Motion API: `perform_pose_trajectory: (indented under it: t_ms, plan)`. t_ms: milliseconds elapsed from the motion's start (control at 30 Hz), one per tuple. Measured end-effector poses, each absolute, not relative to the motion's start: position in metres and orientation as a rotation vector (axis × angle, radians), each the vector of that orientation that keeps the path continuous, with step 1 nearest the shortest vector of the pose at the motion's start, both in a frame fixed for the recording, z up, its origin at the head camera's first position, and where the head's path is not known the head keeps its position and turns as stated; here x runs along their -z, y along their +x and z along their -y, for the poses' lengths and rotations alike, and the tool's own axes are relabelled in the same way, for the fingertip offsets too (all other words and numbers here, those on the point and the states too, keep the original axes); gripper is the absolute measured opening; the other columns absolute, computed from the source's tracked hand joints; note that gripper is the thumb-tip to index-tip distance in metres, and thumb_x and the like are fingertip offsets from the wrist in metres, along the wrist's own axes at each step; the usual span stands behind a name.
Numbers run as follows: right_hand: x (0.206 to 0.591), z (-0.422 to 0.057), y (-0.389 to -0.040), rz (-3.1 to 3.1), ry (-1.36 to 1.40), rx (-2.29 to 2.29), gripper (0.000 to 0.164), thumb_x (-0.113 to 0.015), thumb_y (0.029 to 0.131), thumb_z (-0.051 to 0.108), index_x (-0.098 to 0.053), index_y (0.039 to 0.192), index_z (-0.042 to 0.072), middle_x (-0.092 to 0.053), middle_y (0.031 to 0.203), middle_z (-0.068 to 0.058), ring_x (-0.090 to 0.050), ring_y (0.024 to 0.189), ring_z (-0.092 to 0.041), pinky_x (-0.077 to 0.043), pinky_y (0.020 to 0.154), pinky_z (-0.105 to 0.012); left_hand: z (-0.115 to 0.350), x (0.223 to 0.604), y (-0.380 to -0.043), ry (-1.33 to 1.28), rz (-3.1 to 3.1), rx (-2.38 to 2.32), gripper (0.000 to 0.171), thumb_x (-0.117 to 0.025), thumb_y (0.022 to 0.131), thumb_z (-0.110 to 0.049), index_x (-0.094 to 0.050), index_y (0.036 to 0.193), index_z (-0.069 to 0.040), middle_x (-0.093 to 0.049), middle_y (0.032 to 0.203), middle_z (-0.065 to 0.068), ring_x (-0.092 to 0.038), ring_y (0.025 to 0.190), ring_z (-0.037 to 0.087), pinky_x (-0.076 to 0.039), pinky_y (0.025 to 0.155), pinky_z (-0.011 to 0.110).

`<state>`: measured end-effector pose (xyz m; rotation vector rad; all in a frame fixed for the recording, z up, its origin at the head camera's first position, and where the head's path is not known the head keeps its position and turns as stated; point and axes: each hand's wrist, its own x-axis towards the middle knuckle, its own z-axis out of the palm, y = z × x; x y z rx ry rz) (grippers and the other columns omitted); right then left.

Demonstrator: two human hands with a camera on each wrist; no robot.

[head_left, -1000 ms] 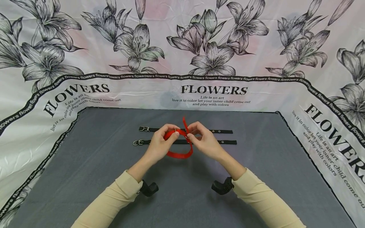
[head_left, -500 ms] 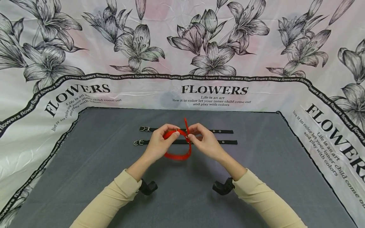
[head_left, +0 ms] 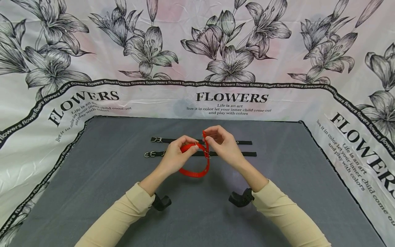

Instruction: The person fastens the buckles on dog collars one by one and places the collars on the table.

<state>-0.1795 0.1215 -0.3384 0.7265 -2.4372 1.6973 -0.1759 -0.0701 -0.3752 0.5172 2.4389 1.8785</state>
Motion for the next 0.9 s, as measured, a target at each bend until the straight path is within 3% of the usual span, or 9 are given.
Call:
perform_pose_trajectory:
  t_ms: [233, 367, 533, 900]
  plan:
    - [0.354, -0.122, -0.189, 2.408, 0.743, -1.789, 0.022, -0.054, 0.092, 0.007, -0.053, 0.115, 0.005, -0.058, 0.107, -0.015, -0.061, 0.090, -0.025, -0.051, 0.080, -0.040, 0.068, 0.375, -0.176, 0.506, -2.451, -1.883, 0.023, -0.067, 0.084, -0.028, -0.062, 0.103, -0.016, -0.067, 0.095, 0.000, -0.065, 0.082, 0.019, -0.053, 0.069, 0.032]
    - [0.347, -0.120, -0.183, 2.420, 0.773, -1.768, 0.021, -0.054, 0.091, 0.003, -0.053, 0.112, 0.002, -0.057, 0.105, -0.018, -0.061, 0.087, -0.029, -0.052, 0.077, -0.034, 0.067, 0.375, -0.176, 0.489, -2.467, -1.882, 0.022, -0.067, 0.085, -0.030, -0.063, 0.102, -0.018, -0.067, 0.094, -0.002, -0.064, 0.080, 0.016, -0.052, 0.069, 0.032]
    - [0.327, -0.118, -0.172, 2.499, 0.805, -1.699, 0.017, -0.055, 0.091, 0.002, -0.053, 0.108, 0.000, -0.057, 0.103, -0.020, -0.060, 0.086, -0.031, -0.051, 0.074, -0.025, 0.067, 0.376, -0.175, 0.513, -2.486, -1.874, 0.021, -0.066, 0.085, -0.030, -0.063, 0.102, -0.018, -0.067, 0.091, -0.002, -0.063, 0.077, 0.022, -0.051, 0.065, 0.031]
    - [0.316, -0.121, -0.168, 2.654, 0.881, -1.526, 0.011, -0.057, 0.088, 0.002, -0.056, 0.099, 0.001, -0.060, 0.097, -0.010, -0.061, 0.088, -0.019, -0.052, 0.077, -0.032, 0.068, 0.374, -0.171, 0.508, -2.510, -1.838, 0.021, -0.065, 0.086, -0.027, -0.063, 0.105, -0.017, -0.068, 0.093, 0.001, -0.059, 0.073, 0.015, -0.048, 0.061, 0.027]
